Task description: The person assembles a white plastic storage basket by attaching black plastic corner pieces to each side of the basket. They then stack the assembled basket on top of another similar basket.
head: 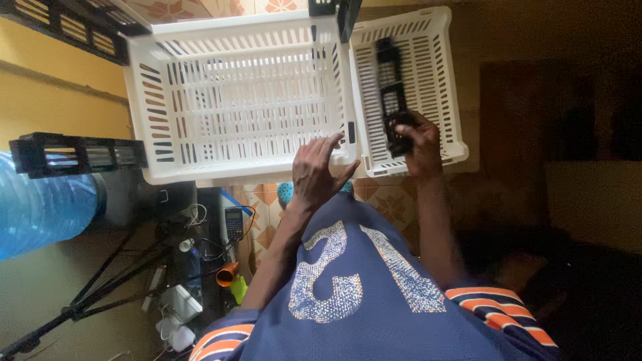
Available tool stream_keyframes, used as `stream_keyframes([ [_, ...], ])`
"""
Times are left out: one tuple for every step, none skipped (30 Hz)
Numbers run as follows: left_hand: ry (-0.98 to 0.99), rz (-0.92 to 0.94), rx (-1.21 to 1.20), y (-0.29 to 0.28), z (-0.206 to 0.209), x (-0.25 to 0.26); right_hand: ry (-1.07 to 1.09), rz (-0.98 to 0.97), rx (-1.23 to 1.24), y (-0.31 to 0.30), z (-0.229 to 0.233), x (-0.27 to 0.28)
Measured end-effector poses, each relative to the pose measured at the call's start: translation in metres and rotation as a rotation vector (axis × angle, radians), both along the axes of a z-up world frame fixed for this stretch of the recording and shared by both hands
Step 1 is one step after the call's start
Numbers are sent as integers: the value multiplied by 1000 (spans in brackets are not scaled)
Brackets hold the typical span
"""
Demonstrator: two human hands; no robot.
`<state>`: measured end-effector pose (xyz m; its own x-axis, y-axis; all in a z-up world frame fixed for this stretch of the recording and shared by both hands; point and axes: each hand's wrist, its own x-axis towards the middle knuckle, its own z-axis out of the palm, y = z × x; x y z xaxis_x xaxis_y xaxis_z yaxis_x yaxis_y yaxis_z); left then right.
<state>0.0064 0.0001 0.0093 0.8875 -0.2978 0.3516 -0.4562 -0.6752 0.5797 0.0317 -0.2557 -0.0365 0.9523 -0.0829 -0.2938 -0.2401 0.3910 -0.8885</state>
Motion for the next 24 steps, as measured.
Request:
stream_keyframes([
  [43, 11, -115, 0, 0, 0, -18, 76, -9, 6, 20, -5],
  [87, 22, -229, 1, -1, 0, -35, 152, -17, 13, 36, -7],
  [131, 35, -343, 3, -1, 0, -31, 209, -30, 22, 48, -7],
  [216, 46, -464, 5, -2, 2, -27, 265, -43, 31, 58, -7],
  [297, 61, -587, 7, -3, 5, -25, 326, -57, 38, 66, -6],
  [379, 76, -709, 11, -4, 7, -20, 351, -26, 46, 73, -7],
  [419, 101, -788, 15, -4, 10, -17, 382, 5, 54, 77, -6],
  [458, 127, -868, 19, -4, 12, -13, 412, 37, 61, 81, -5],
  [497, 154, -947, 22, -4, 13, 4, 427, 9, 66, 84, -5],
  [513, 137, -1027, 26, -3, 13, 20, 443, -20, 71, 86, -5],
  [529, 120, -1108, 31, -2, 13, 36, 459, -50, 75, 90, -5],
  [543, 103, -1190, 35, -1, 12, 50, 475, -102, 80, 92, -6],
  [558, 113, -1216, 38, 1, 12, 63, 489, -153, 84, 95, -6],
  [572, 124, -1242, 40, 2, 12, 76, 504, -204, 86, 97, -6],
  [592, 131, -1269, 42, 3, 11, 65, 531, -245, 87, 98, -8],
  [605, 137, -1267, 46, 4, 9, 54, 559, -286, 89, 98, -9],
  [617, 135, -1266, 47, 5, 10, 39, 582, -332, 91, 98, -7],
  [629, 133, -1266, 49, 7, 12, 40, 559, -275, 92, 96, -5],
  [645, 102, -1234, 51, 9, 13, 43, 537, -216, 95, 94, -4],
  [661, 72, -1202, 53, 10, 14, 45, 514, -158, 99, 91, -3],
  [683, 34, -1172, 54, 12, 14, 17, 519, -179, 104, 88, -3],
  [608, 5, -1059, 57, 14, 14, -10, 524, -200, 112, 83, -1],
  [537, -33, -952, 56, 16, 13, -35, 522, -229, 113, 81, -1],
  [463, -70, -847, 53, 18, 13, -77, 460, -173, 114, 81, -4],
])
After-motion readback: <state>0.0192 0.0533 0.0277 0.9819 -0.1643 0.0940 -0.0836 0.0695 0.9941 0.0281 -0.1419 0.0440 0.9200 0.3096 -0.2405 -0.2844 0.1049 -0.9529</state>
